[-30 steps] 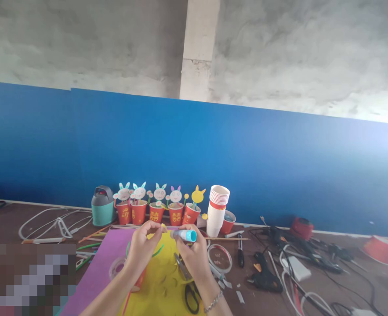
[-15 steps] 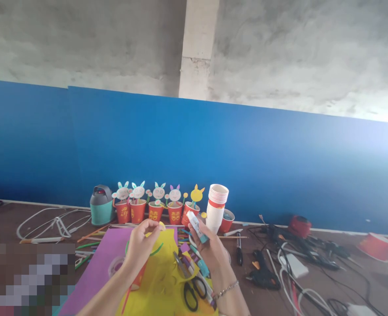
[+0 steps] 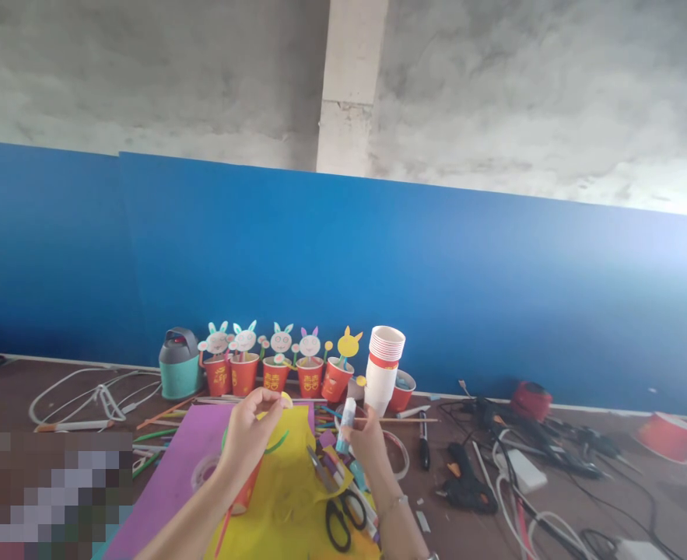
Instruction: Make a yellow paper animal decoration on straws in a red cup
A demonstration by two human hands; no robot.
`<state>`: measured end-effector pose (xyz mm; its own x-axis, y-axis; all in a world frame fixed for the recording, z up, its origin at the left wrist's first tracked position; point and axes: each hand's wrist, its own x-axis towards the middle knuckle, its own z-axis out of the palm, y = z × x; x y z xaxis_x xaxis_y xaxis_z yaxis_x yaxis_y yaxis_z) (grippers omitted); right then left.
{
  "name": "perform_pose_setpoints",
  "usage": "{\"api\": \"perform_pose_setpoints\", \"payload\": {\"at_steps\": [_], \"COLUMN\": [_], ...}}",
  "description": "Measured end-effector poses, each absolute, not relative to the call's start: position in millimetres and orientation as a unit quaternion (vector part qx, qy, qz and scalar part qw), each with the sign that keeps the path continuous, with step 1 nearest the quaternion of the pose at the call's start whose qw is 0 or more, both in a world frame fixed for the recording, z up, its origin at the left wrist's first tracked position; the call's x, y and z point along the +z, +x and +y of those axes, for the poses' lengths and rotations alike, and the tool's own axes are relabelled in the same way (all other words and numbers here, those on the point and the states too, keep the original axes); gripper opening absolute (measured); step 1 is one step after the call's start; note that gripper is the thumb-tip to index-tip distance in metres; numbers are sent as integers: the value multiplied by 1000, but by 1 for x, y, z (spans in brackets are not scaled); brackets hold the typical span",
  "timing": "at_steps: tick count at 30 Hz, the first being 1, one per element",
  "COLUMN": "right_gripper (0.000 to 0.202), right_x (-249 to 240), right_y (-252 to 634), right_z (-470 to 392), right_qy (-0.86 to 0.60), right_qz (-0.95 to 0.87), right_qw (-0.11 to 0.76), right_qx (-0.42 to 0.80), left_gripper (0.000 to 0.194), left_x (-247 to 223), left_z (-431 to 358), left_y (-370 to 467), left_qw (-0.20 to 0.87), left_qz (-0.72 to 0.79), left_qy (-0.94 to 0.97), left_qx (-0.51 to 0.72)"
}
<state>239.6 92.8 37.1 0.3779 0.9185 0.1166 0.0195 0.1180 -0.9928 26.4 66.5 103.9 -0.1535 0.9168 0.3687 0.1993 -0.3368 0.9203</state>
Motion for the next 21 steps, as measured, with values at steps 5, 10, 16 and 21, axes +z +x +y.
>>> {"api": "perform_pose_setpoints", "payload": {"at_steps": [5,10,16,21], "right_gripper": [68,72,23,21], "right_x": [30,38,78,97], "right_y": [236,230,214,189], "right_z": [92,80,70,57], "right_qy": [-707,-788,-618,-502], "right_qz": [-520,-565,-603,-616], "right_qw": [448,242,442,485], "right_qx": [171,37,244,366], "left_gripper": [17,15,15,14], "left_x": [101,96,97,102], "left_z": [69,74,71,63], "left_y": [27,29,33,38], "left_qw": [333,412,436,393], "left_qz": [471,438,413,429], "left_qy": [575,575,622,647], "left_qx": [580,555,504,493]}}
